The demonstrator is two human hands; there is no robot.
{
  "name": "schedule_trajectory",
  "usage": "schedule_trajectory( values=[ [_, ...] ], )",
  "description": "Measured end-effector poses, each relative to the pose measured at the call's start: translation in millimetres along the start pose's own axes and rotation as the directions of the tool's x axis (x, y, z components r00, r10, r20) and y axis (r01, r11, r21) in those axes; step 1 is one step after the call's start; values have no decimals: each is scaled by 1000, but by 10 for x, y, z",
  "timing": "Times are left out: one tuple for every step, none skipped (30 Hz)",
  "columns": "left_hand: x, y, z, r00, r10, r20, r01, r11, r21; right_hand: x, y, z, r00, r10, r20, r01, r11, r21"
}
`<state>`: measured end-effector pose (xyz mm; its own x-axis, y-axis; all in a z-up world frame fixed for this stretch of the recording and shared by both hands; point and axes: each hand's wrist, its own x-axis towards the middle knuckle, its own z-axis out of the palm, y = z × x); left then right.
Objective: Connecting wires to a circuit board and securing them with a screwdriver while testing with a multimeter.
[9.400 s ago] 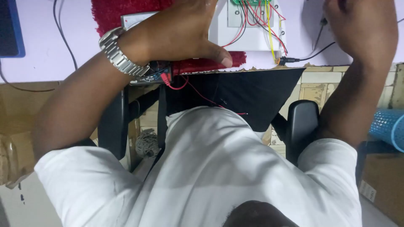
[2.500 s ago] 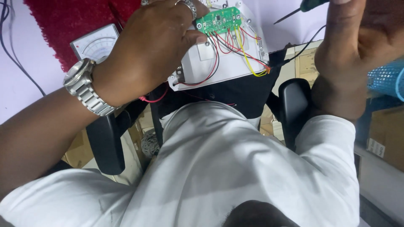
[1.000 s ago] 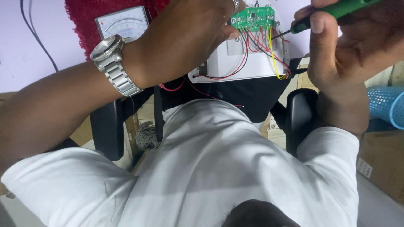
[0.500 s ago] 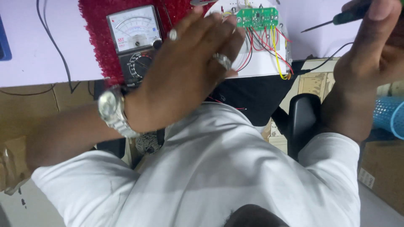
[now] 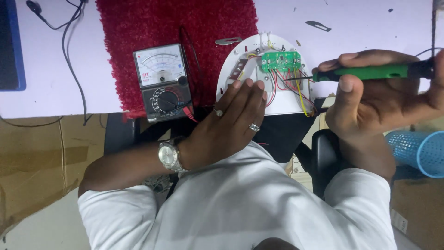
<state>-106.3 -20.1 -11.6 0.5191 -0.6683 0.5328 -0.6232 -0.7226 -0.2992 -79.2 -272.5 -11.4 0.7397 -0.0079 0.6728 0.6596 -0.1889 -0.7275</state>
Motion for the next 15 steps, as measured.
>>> schedule_trajectory(
  values=[
    [7,4,19,1000,0,0,0,1000,-2,25,27,-20,1000,2,0,-2,1000,-1],
    [18,9,40,1000,-1,-28,1,1000,8,52,57,-44,999,-34,18,34,999,-18],
    [33,12,68,998,2,-59,-1,1000,15,76,82,-73,997,-70,33,72,997,-39],
    [39,1,74,998,5,-62,-5,1000,10,164,1,2,997,-69,31,70,996,-45],
    [41,2,76,997,21,-68,-19,999,35,255,-78,75,995,-97,6,97,989,-115],
    [41,3,75,997,37,-73,-33,998,60,344,-158,150,992,-127,-17,122,976,-182],
    [27,0,72,997,33,-67,-29,998,59,314,-89,90,992,-122,-14,117,977,-178],
    [14,-1,67,997,51,-50,-49,998,38,285,-21,28,993,-102,-64,87,976,-197],
    [12,-16,74,996,77,-39,-76,997,18,257,46,-38,989,-88,-120,59,974,-221],
    [-15,-10,95,996,79,-39,-79,997,16,228,89,-127,989,-88,-123,59,973,-223],
    [-42,2,115,996,87,-17,-87,996,3,196,126,-221,990,20,-136,-62,949,-309],
    [-70,15,133,995,95,5,-95,995,-11,161,161,-317,979,124,-163,-179,904,-388],
    [-61,21,134,995,97,7,-97,995,-15,266,230,-413,978,127,-165,-183,903,-389],
    [-52,29,134,997,70,-23,-70,997,-10,368,298,-512,986,162,39,-99,760,-643],
    [-42,31,138,997,47,-54,-48,999,-5,465,369,-610,942,256,216,30,577,-816]
  ],
)
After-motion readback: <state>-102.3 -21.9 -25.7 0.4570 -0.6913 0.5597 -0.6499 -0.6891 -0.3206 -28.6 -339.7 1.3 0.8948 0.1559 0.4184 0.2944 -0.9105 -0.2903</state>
